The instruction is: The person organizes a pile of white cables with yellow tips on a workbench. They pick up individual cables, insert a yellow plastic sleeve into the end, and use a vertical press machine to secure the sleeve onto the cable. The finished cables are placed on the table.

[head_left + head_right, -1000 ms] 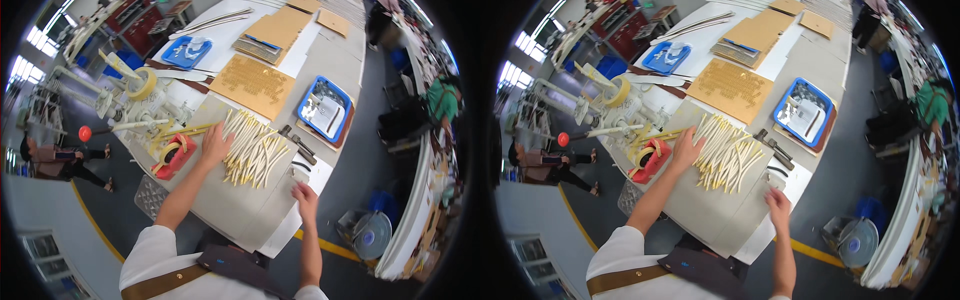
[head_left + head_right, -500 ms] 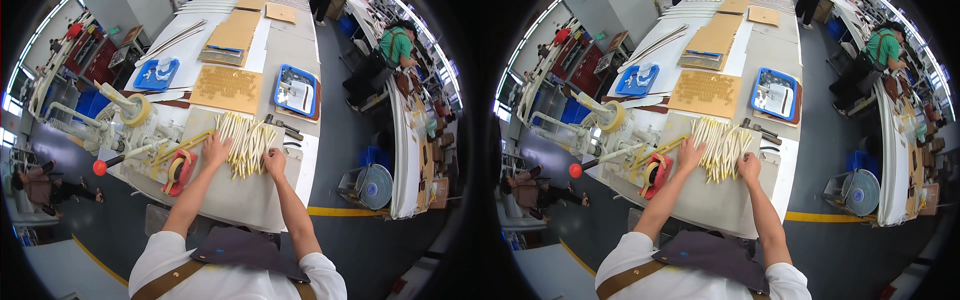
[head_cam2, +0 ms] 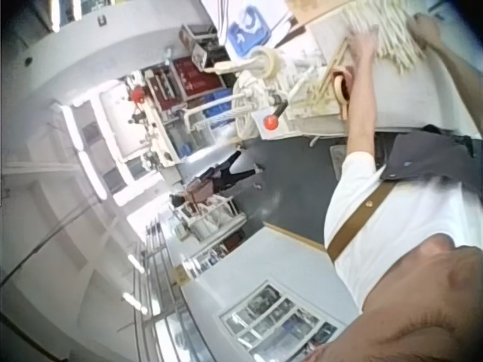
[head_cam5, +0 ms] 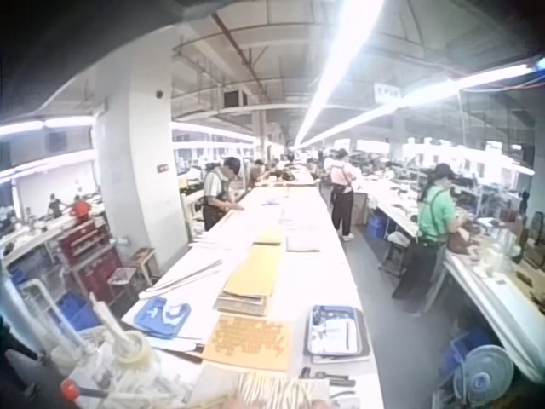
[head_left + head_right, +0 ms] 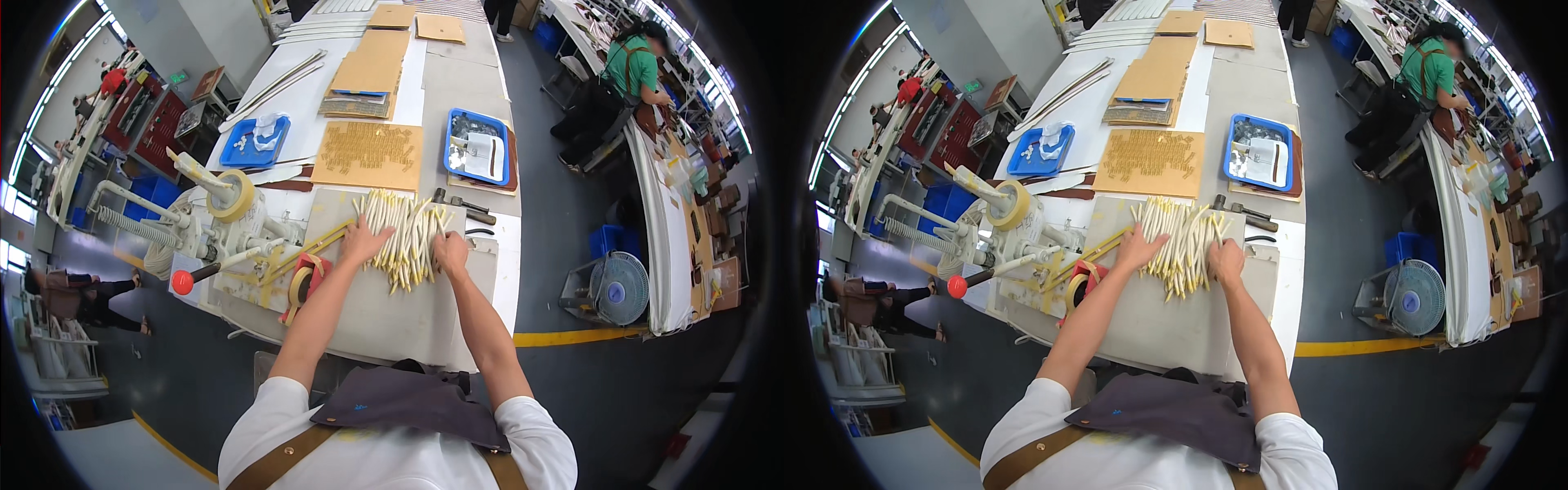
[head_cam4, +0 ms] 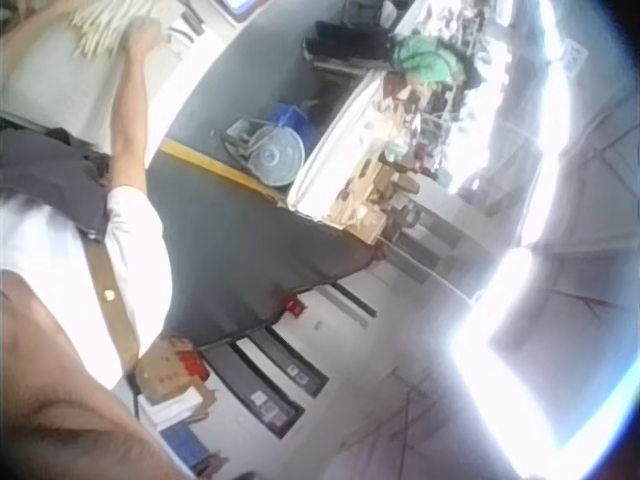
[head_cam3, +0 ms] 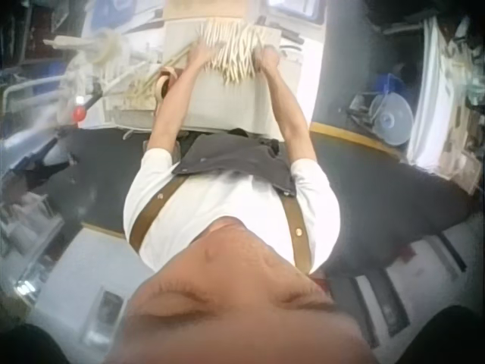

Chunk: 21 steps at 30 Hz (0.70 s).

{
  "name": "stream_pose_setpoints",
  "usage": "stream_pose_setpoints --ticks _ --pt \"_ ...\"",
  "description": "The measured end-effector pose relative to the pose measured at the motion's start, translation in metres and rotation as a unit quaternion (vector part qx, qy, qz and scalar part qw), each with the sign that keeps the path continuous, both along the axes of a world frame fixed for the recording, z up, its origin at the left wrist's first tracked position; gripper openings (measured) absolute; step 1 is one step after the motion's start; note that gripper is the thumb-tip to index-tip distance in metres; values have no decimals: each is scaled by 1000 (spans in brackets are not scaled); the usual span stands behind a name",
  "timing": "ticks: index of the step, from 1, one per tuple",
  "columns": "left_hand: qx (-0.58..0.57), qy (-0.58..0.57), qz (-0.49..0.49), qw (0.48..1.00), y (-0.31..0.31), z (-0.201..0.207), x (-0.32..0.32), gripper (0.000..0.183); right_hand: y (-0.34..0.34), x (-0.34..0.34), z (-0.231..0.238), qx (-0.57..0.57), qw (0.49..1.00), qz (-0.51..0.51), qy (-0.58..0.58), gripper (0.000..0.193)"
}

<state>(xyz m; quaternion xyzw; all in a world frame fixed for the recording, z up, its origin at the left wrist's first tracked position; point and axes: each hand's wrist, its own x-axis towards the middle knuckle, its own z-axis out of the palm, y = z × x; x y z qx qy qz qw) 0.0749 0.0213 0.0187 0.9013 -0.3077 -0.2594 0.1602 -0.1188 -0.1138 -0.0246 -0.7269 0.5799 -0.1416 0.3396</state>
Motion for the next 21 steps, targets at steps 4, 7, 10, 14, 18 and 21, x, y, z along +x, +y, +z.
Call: stream_pose_setpoints --ticks 4,7,10,14,18,21 --pt "-35 -15 -28 999 -2 -18 -13 108 15 12 -5 -24 996 54 59 40" --pt "-54 -17 -37 998 1 -29 -18 107 24 15 -6 -10 996 67 52 38" --pt "-64 -6 -34 997 3 -28 -20 102 23 10 -6 2 997 59 47 38" --pt "-91 11 -3 996 7 -26 -16 87 12 1 9 46 993 47 95 35" --pt "-120 -20 6 993 15 -34 -7 71 15 -6 27 29 985 111 132 36" --pt "-107 -43 21 993 15 -23 -10 65 13 -11 27 41 980 119 156 38"
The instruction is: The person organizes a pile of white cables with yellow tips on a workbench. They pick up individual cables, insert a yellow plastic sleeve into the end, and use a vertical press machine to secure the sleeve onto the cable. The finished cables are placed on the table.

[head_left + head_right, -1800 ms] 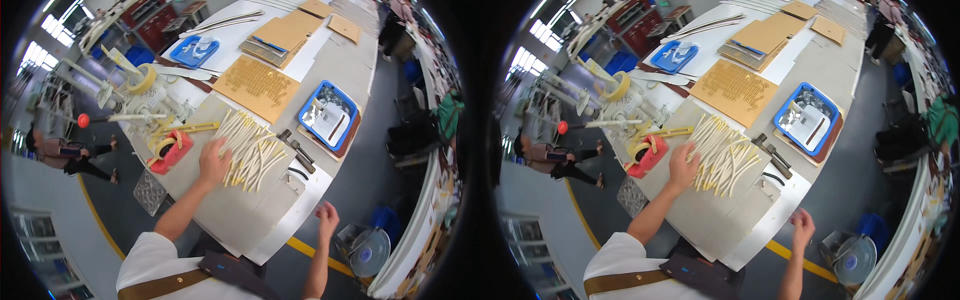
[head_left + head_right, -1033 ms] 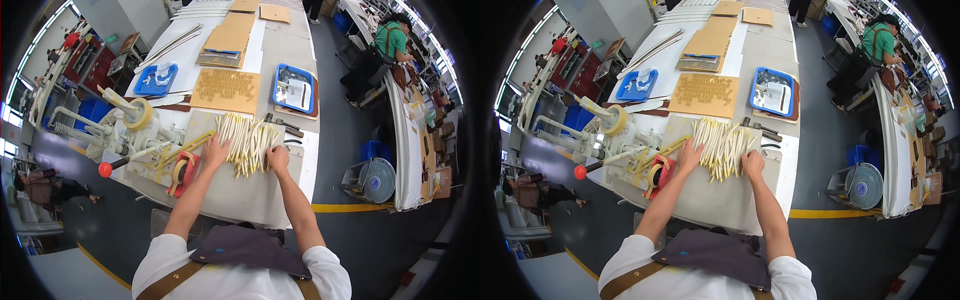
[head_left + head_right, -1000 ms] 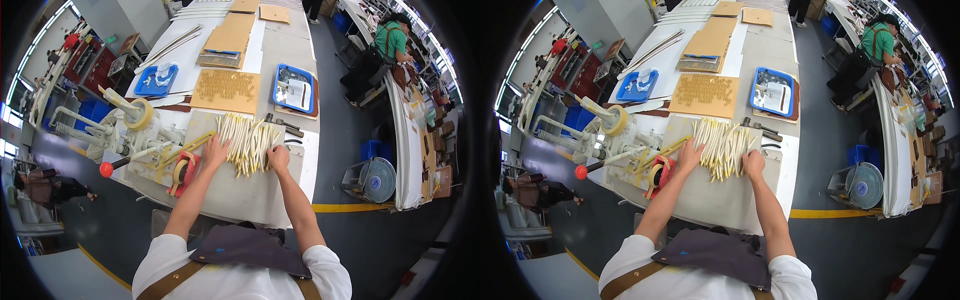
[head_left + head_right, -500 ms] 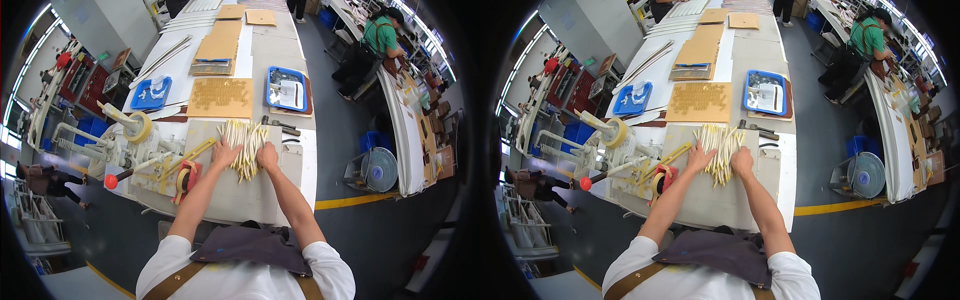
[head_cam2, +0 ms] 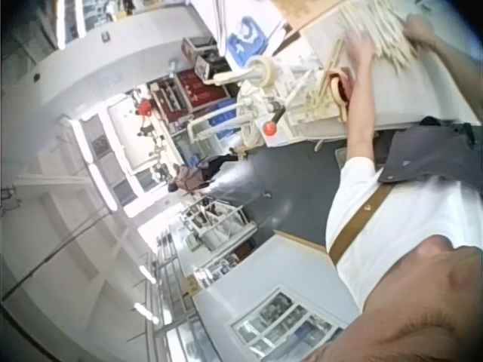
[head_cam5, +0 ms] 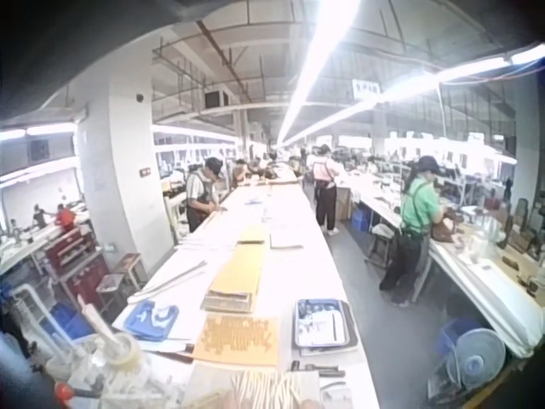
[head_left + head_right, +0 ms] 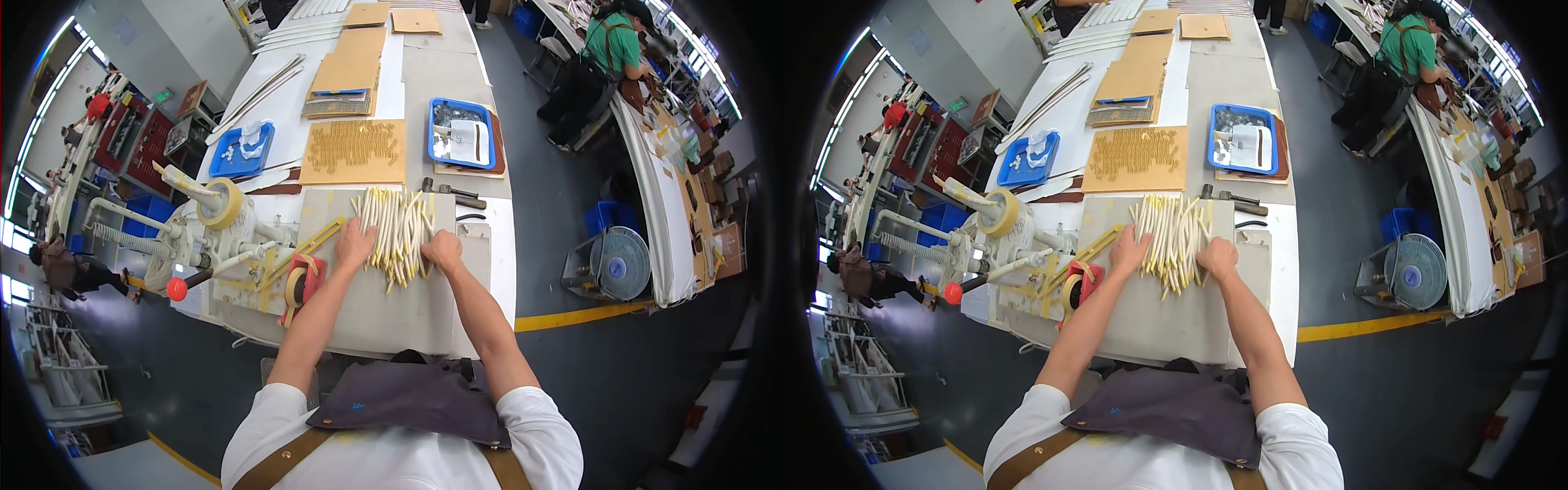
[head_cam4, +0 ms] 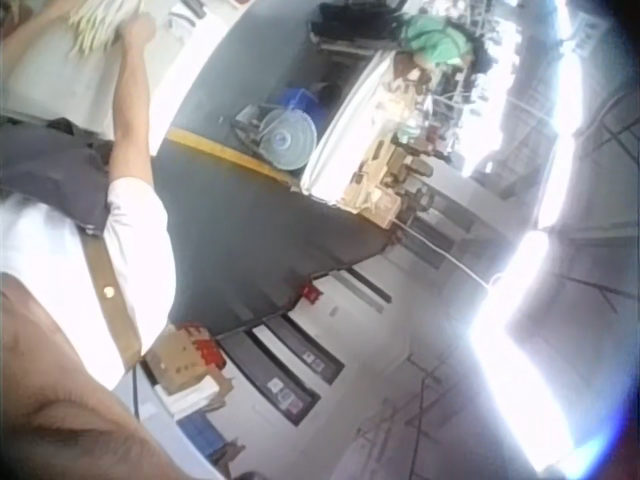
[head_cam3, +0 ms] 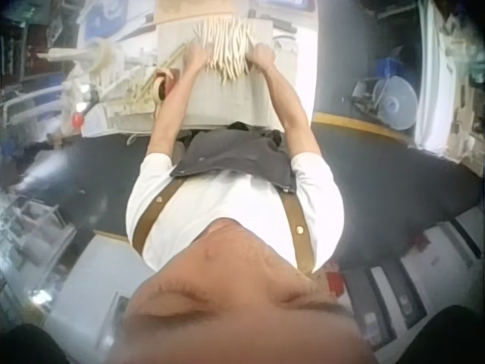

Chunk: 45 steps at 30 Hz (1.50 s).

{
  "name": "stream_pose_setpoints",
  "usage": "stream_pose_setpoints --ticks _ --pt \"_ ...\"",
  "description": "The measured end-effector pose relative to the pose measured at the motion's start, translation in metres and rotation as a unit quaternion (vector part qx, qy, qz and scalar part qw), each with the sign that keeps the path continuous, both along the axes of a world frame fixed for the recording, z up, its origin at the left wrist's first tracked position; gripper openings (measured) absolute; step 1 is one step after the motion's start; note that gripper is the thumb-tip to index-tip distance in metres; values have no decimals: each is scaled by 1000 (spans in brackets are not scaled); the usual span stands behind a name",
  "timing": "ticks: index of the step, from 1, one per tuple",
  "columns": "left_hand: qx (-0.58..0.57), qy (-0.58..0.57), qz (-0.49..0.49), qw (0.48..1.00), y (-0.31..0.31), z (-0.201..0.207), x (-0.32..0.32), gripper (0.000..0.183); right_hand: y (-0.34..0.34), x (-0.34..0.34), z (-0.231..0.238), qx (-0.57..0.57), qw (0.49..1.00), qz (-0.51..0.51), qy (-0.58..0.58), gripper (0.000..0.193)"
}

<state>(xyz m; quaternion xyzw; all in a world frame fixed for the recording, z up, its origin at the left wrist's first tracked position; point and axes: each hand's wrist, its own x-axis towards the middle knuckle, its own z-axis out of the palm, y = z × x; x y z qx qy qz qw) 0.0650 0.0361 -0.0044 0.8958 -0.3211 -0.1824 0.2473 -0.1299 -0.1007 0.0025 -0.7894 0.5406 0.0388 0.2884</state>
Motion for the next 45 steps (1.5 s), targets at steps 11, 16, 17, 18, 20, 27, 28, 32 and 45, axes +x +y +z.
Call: stream_pose_setpoints --ticks 11,16,17,18,20,27,28,32,45 --pt "-103 -3 -113 988 -5 34 -19 31 70 -99 -32 228 911 -164 -302 31" --pt "-52 -38 -124 990 -19 21 -18 31 168 -142 0 414 831 -187 -322 38" --pt "-47 -52 -120 990 -22 19 -18 32 181 -151 -1 432 831 -150 -316 37" --pt "-42 -66 -117 990 -26 21 -18 33 187 -155 0 450 830 -114 -310 36" --pt "-17 -65 -120 991 -35 24 -17 35 181 -161 -1 445 828 -113 -322 36" --pt "88 -29 -128 987 -57 46 -10 32 117 -169 -7 105 972 -164 -135 36" --pt "88 -27 -127 988 -59 50 -14 31 112 -171 -13 40 991 -124 -38 37" --pt "86 -23 -121 989 -61 56 -21 29 110 -175 -20 -12 998 -50 22 39" --pt "53 -43 -102 992 -53 40 -23 27 99 -170 -16 2 999 -36 17 32"
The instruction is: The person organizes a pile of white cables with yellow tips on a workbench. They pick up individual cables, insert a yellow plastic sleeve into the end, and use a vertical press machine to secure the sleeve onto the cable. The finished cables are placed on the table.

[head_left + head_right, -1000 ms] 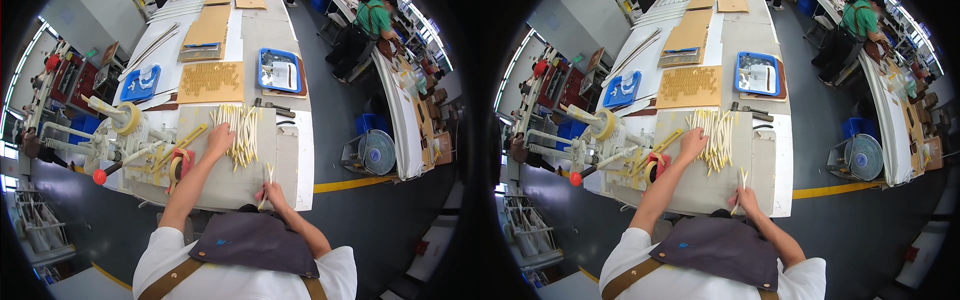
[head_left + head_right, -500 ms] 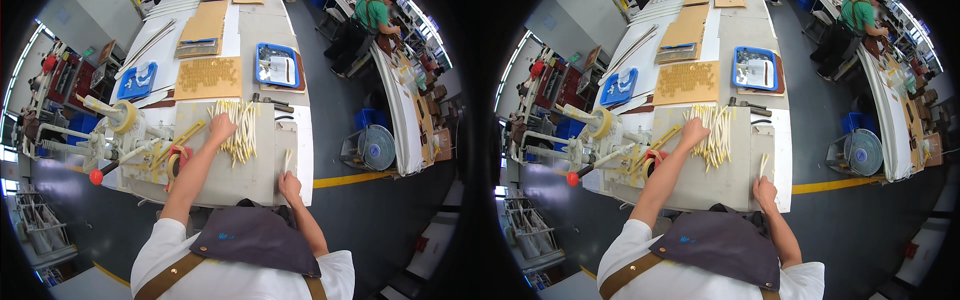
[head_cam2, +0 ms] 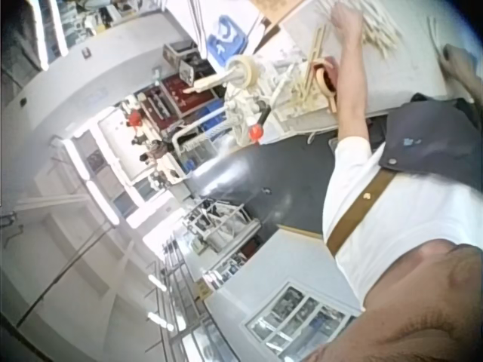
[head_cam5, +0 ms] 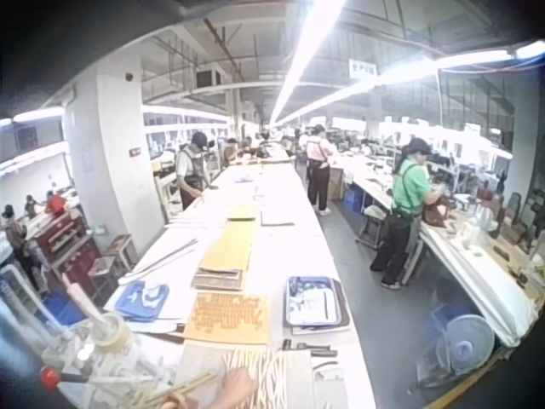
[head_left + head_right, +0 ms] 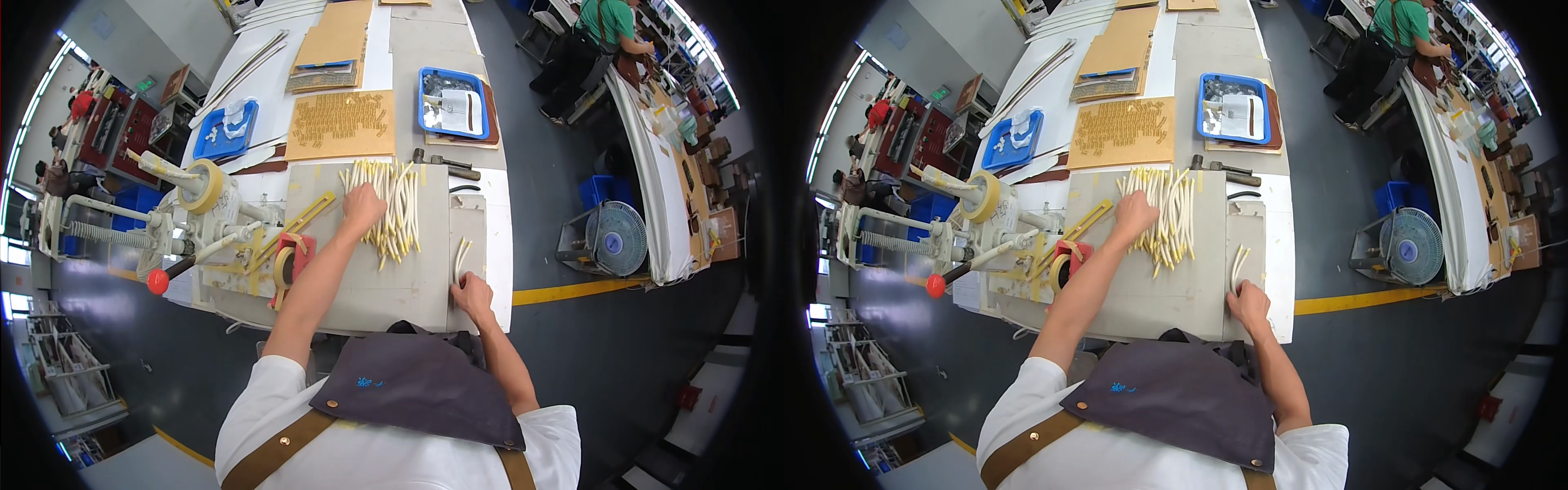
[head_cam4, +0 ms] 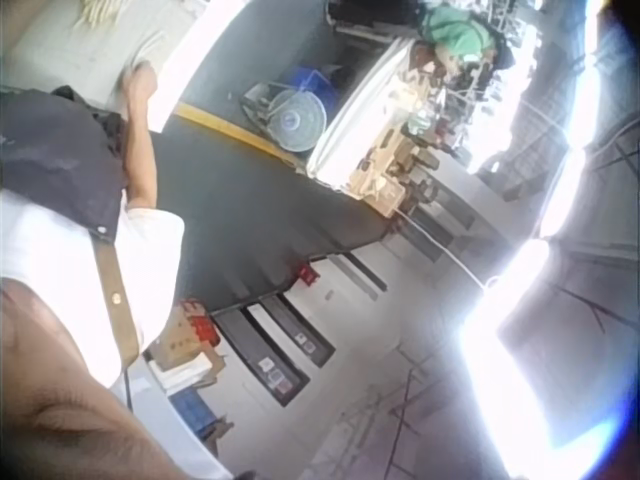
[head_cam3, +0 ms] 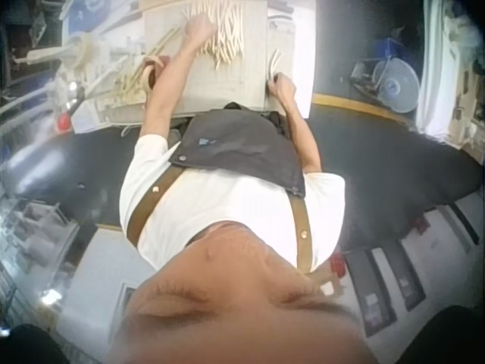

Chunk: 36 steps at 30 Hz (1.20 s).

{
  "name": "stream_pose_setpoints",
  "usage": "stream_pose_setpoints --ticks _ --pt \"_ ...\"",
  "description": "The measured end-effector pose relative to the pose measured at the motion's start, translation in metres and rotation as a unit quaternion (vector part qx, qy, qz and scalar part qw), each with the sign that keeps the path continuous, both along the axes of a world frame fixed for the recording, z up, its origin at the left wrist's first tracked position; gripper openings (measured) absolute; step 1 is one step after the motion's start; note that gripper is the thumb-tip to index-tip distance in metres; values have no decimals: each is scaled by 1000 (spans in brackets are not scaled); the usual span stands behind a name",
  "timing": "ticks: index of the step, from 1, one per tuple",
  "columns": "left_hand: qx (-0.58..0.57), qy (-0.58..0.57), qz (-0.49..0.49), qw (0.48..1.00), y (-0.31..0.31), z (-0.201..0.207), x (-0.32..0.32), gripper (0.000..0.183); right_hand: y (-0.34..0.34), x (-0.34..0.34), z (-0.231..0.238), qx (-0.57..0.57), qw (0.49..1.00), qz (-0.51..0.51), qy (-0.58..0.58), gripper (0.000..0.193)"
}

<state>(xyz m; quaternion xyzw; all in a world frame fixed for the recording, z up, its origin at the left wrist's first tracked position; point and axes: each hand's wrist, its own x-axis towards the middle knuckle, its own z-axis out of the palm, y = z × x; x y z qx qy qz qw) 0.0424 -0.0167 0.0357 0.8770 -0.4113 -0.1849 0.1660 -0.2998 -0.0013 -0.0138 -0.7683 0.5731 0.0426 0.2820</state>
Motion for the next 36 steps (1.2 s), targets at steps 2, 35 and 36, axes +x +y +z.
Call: stream_pose_setpoints --ticks 2,35,36 --pt "-23 18 34 999 5 -1 -1 28 -2 1 2 2 1000 -19 -12 33" --pt "-79 106 -94 987 188 -45 -177 36 43 35 -3 84 991 46 -94 36" --pt "-55 103 -90 989 189 -45 -175 34 43 36 -2 85 991 48 -90 36"
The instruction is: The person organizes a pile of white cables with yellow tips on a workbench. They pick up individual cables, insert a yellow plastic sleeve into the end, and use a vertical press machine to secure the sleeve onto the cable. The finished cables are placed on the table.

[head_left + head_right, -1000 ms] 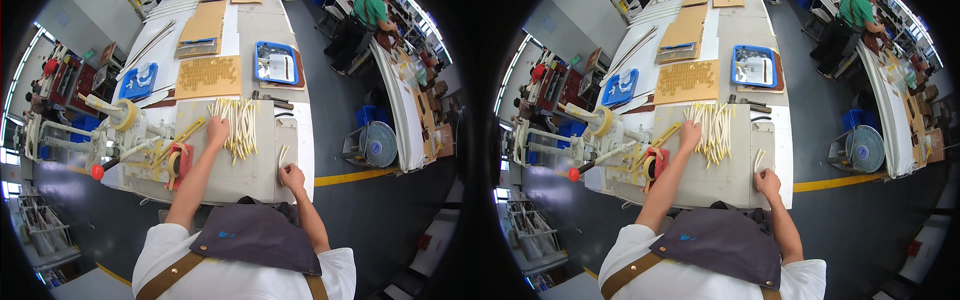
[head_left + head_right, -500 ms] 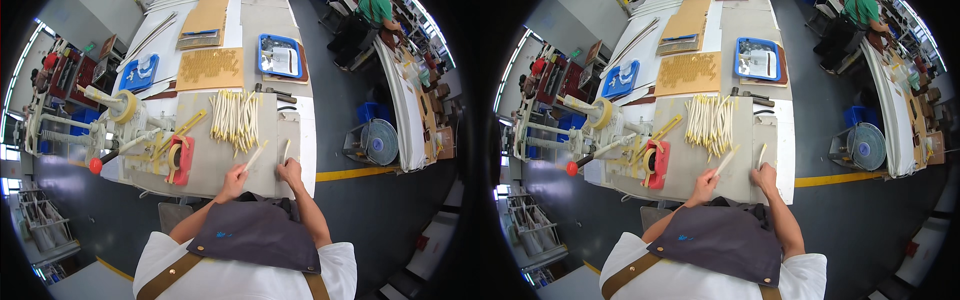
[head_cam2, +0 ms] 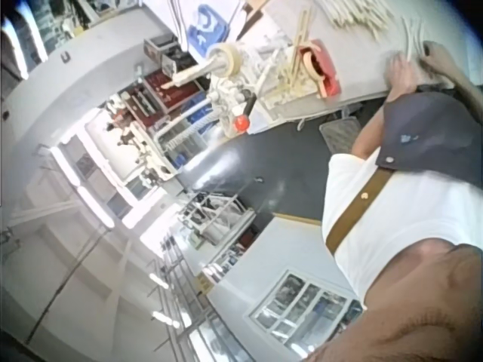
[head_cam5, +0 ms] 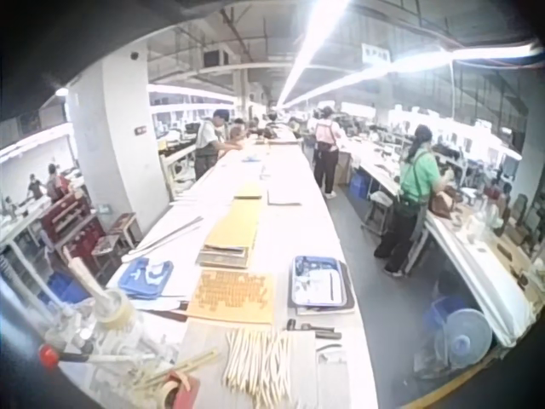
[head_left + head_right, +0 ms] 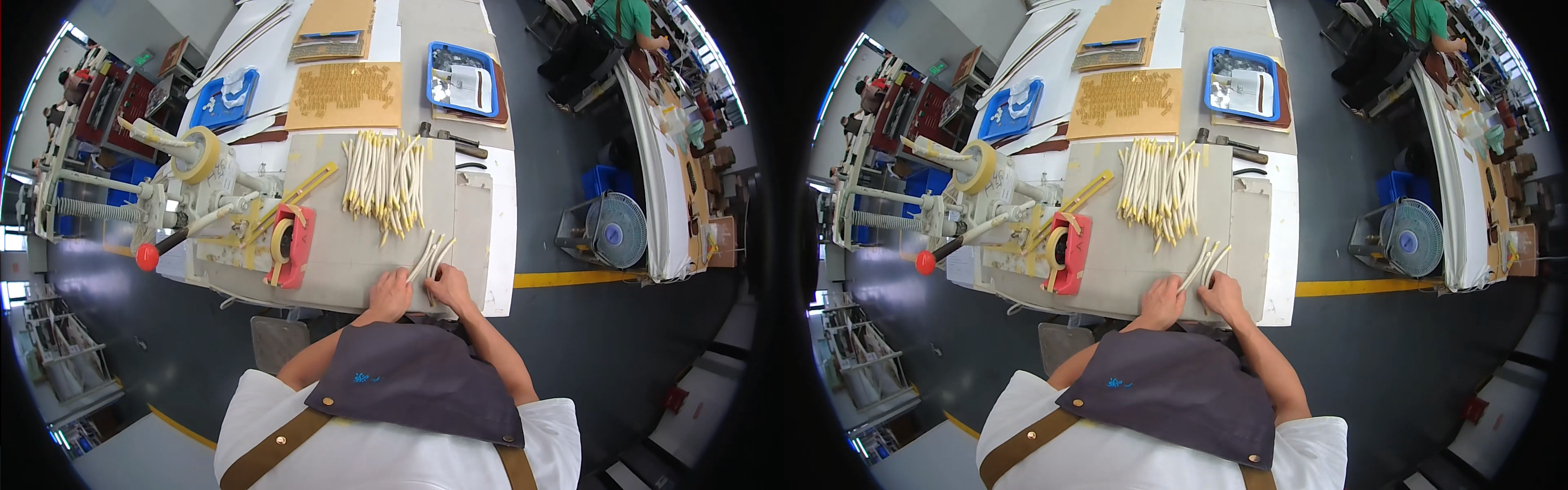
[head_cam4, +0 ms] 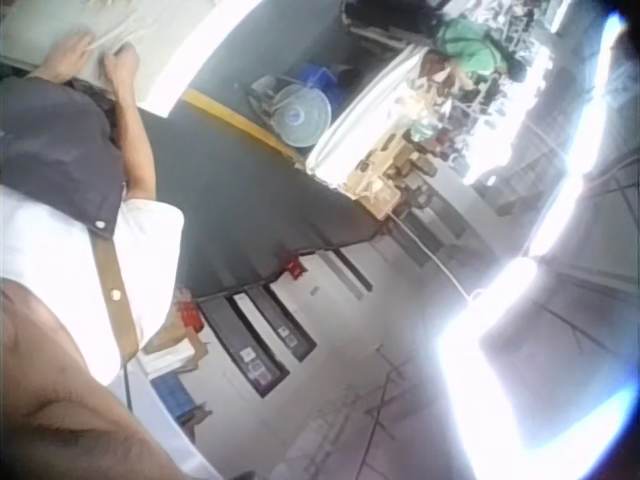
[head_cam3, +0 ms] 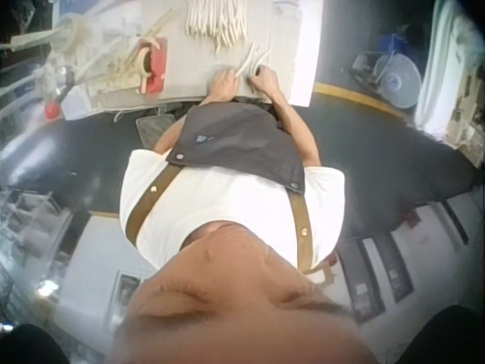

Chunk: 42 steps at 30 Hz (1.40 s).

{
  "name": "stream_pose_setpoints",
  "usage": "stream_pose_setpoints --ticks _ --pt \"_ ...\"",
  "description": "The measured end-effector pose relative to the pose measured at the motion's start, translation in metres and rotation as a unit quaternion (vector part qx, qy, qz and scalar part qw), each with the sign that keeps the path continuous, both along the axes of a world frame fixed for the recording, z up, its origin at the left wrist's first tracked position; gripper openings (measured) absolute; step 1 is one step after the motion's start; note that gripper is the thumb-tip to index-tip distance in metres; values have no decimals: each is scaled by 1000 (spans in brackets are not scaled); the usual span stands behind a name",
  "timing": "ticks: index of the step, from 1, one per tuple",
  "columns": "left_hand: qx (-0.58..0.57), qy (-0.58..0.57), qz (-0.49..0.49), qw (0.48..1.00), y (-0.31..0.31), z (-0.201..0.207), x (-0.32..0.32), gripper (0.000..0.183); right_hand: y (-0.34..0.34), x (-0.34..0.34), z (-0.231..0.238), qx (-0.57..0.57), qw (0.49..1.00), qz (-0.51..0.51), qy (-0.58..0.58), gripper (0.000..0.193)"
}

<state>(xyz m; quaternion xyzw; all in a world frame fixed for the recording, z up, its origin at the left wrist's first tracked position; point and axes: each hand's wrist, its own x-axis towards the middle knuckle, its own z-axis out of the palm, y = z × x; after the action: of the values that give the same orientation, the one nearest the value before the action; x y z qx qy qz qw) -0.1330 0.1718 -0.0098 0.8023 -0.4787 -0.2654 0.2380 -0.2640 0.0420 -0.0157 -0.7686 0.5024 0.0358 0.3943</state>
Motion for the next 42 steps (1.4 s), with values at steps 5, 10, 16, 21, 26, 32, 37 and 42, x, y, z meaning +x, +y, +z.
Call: stream_pose_setpoints --ticks 5,10,16,21,26,32,37,42 --pt "92 36 3 995 2 5 7 31 3 4 2 -8 1000 1 6 34" --pt "18 28 -24 999 18 5 8 36 1 1 -10 44 999 15 -1 34" --pt "4 31 -23 999 17 0 4 41 5 -2 -5 33 998 41 -27 35" --pt "-23 47 2 999 18 -5 -8 41 1 -6 0 12 997 40 -68 36" --pt "79 48 47 995 3 23 13 31 -20 -6 0 36 997 72 -15 35" --pt "-78 51 146 985 -54 41 101 23 -104 90 14 -79 973 -78 -202 37" --pt "-145 -12 151 978 -91 35 143 24 -149 174 20 -75 985 -113 -109 53" --pt "-119 -87 195 970 -119 28 185 35 -158 186 25 -24 995 -85 -50 53"
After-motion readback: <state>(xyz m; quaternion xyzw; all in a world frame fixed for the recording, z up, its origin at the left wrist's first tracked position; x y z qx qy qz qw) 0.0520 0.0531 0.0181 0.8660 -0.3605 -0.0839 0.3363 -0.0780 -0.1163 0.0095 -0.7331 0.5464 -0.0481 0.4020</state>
